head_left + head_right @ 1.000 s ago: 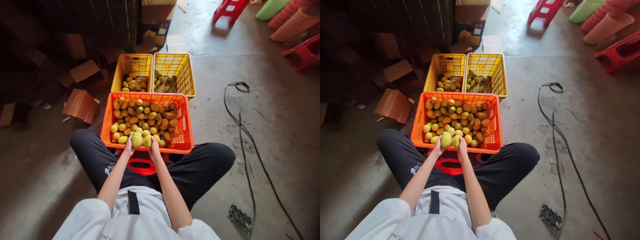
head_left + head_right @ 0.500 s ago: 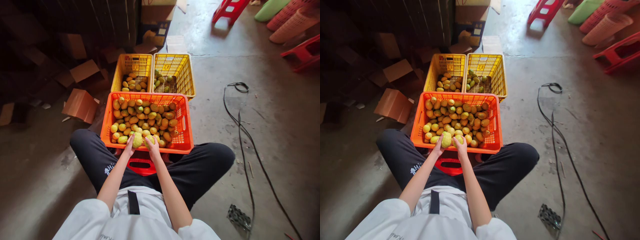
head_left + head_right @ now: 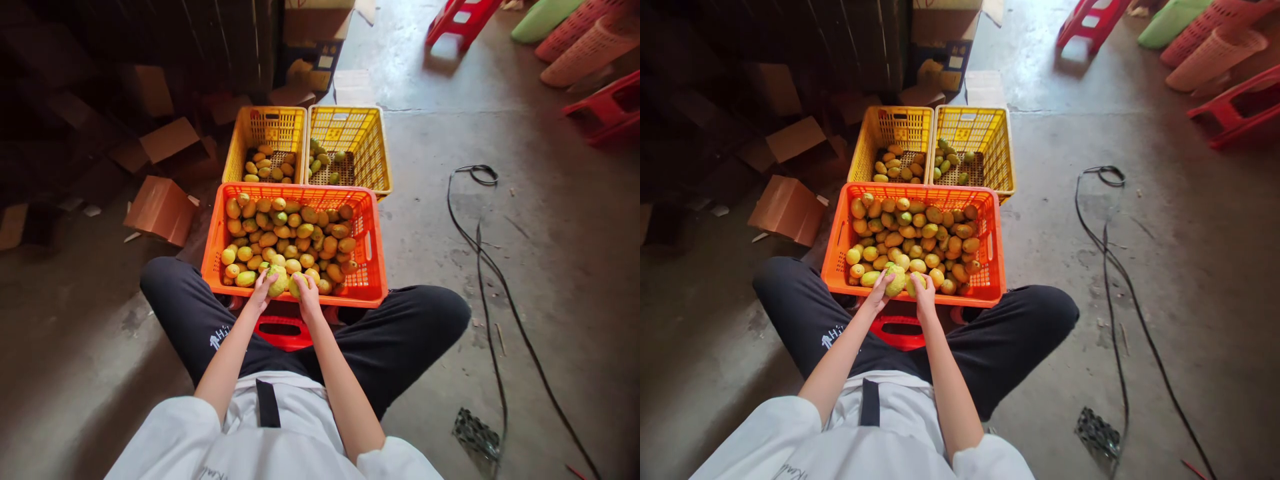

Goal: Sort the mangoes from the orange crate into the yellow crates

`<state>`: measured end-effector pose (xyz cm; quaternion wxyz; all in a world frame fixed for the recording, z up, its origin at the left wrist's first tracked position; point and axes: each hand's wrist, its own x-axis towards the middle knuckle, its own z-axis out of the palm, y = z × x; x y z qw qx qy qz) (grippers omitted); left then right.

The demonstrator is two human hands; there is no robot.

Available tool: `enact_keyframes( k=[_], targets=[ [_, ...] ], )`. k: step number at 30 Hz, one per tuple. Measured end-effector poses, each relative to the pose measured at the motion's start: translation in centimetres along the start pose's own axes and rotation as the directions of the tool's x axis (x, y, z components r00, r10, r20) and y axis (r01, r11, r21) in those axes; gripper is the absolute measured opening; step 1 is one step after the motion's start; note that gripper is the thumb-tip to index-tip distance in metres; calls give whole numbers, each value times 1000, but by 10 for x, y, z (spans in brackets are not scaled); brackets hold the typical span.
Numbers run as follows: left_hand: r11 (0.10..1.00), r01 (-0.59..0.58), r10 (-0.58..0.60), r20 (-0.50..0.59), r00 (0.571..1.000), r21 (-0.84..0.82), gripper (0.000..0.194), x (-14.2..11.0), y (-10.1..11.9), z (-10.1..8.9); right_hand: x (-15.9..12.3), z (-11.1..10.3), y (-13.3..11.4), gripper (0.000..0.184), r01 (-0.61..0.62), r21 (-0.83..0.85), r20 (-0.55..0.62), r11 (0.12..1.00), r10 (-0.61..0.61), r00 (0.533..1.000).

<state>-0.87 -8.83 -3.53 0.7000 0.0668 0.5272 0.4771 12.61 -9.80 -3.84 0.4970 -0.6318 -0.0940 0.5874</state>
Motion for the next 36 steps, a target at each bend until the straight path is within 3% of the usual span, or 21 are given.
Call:
enact_keyframes(
  k=[9, 18, 30, 36],
  targets=[
    [997, 69, -68, -46, 997, 15, 36, 7, -2, 3, 5, 1, 3, 50, -20, 37, 8, 999, 20, 1000],
    [969, 211, -221, -74, 973, -126, 56, 7, 3, 5, 13, -4, 8, 52, -32, 22, -4, 999, 32, 999],
    [991, 129, -131, -52, 990, -45, 55, 6, 4, 1, -1, -2, -5, 61, -89, 70, 92, 994, 83, 992],
    [994, 95, -98, -50, 994, -57, 61, 7, 2, 0, -1, -1, -1, 74, -58, 55, -1, 997, 58, 998]
  ],
)
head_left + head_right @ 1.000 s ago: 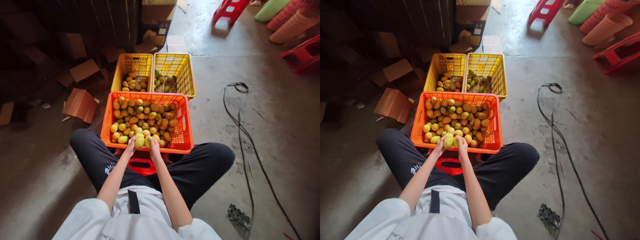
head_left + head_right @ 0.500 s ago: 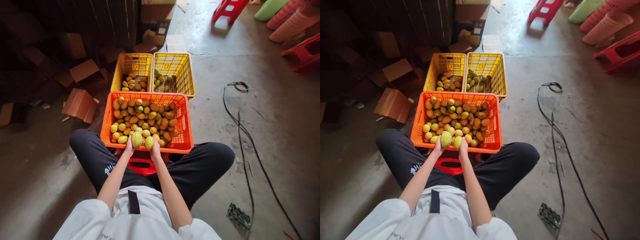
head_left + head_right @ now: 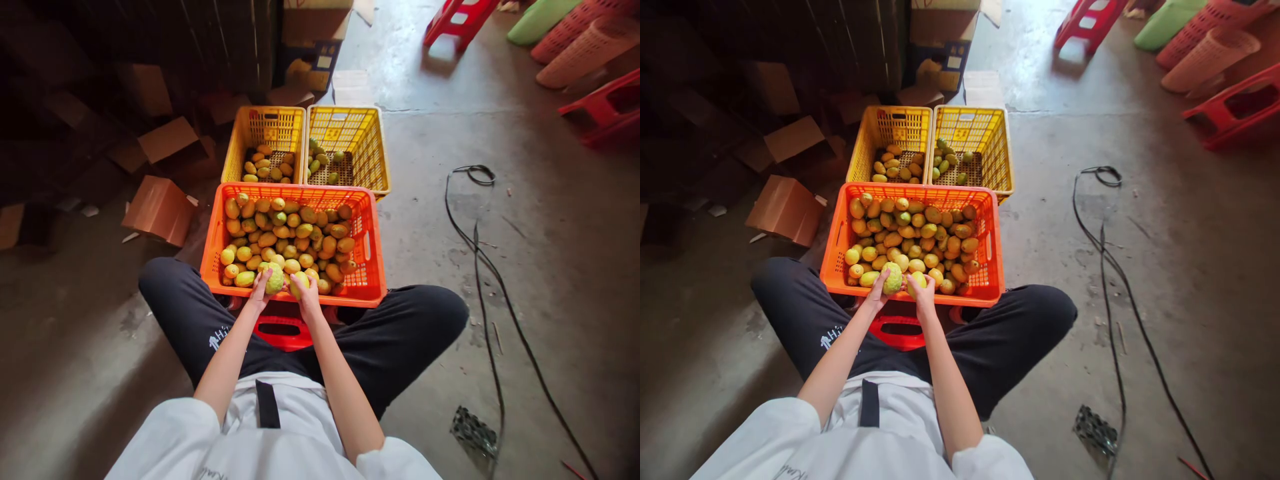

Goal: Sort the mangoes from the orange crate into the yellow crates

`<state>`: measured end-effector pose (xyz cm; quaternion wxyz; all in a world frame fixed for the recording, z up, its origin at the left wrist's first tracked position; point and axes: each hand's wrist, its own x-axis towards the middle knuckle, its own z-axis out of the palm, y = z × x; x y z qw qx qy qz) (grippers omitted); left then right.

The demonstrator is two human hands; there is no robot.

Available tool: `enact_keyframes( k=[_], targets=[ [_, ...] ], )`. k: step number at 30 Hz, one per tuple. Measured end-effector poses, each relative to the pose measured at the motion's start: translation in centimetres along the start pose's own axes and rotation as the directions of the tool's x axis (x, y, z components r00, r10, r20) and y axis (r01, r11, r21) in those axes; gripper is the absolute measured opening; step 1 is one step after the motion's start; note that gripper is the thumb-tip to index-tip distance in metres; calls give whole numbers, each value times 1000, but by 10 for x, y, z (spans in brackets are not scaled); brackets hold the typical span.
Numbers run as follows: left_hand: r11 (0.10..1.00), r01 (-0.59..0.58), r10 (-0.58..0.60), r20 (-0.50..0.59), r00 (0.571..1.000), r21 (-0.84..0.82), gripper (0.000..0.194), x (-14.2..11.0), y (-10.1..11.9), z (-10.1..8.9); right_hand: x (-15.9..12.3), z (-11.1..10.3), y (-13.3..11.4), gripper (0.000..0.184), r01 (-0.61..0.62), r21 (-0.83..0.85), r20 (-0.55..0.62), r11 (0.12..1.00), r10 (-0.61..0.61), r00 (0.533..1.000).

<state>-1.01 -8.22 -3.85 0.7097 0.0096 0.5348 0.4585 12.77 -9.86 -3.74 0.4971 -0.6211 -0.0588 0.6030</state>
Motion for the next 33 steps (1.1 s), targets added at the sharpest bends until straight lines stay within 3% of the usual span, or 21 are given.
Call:
enact_keyframes(
  k=[6, 11, 14, 20, 26, 33],
  targets=[
    [998, -53, 53, 10, 999, 25, 53, 0, -5, -2, 3, 0, 5, 61, 25, -49, -49, 998, -28, 998],
    [999, -49, 49, -18, 999, 11, 41, 3, -5, -4, 5, -3, 5, 48, 41, -57, 13, 998, -40, 999],
    [1000, -27, 27, -30, 999, -2, 40, 6, -5, -2, 2, -1, 2, 46, 37, -39, 52, 999, -34, 998],
    [998, 63, -63, -22, 998, -11, 36, 5, -2, 3, -2, 3, -7, 36, -29, 36, 3, 999, 29, 1000],
    [993, 109, -106, 66, 992, -34, 39, 3, 0, 2, -1, 4, -10, 38, -120, 79, 38, 990, 117, 992],
    [999, 18, -20, 32, 999, 41, 46, 6, -3, -3, 9, -3, -3, 50, -148, 60, 68, 987, 144, 987]
  ],
)
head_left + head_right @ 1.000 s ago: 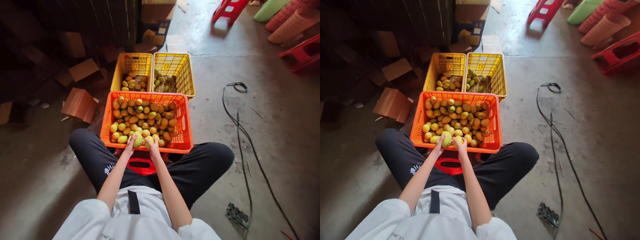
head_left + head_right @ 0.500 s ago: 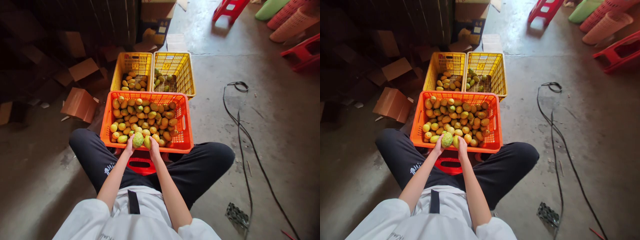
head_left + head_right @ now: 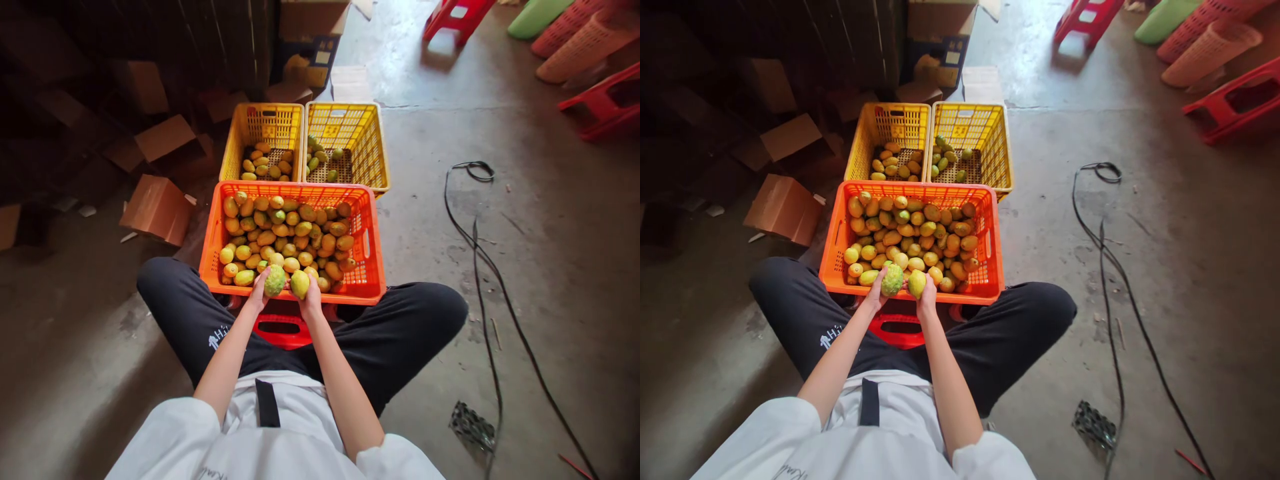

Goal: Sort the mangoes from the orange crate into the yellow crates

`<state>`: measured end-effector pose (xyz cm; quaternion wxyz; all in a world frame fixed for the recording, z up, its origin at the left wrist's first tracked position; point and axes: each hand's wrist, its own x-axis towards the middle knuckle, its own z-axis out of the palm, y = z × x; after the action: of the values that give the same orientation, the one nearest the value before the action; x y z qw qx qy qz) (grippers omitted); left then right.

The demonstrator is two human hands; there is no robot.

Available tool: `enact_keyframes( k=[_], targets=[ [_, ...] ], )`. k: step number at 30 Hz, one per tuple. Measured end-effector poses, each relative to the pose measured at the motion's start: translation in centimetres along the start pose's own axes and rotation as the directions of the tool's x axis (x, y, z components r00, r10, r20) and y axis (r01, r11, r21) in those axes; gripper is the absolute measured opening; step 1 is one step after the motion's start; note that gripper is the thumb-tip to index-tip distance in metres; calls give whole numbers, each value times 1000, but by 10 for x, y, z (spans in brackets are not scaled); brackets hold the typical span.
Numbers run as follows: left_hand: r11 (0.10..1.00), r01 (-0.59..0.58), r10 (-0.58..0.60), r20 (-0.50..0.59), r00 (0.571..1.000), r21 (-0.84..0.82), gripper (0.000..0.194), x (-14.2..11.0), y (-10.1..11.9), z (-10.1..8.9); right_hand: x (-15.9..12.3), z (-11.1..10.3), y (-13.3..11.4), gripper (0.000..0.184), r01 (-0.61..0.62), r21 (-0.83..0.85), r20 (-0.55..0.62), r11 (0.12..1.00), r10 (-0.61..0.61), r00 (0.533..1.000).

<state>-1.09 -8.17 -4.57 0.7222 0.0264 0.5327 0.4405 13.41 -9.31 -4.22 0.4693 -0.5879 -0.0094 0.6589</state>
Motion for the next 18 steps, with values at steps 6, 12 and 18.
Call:
enact_keyframes(
  k=[6, 12, 18],
  targets=[
    [998, -42, 41, 30, 999, 36, 53, -4, 0, -3, 0, -4, 1, 61, 70, -36, 34, 997, -68, 997],
    [998, -43, 44, 15, 999, -51, 40, -4, 0, -2, -9, 6, 0, 54, 169, 31, -2, 985, -169, 986],
    [991, -15, 10, -35, 999, -134, 31, -6, 5, 3, -11, 11, 0, 44, 211, 40, -26, 977, -210, 977]
  ],
)
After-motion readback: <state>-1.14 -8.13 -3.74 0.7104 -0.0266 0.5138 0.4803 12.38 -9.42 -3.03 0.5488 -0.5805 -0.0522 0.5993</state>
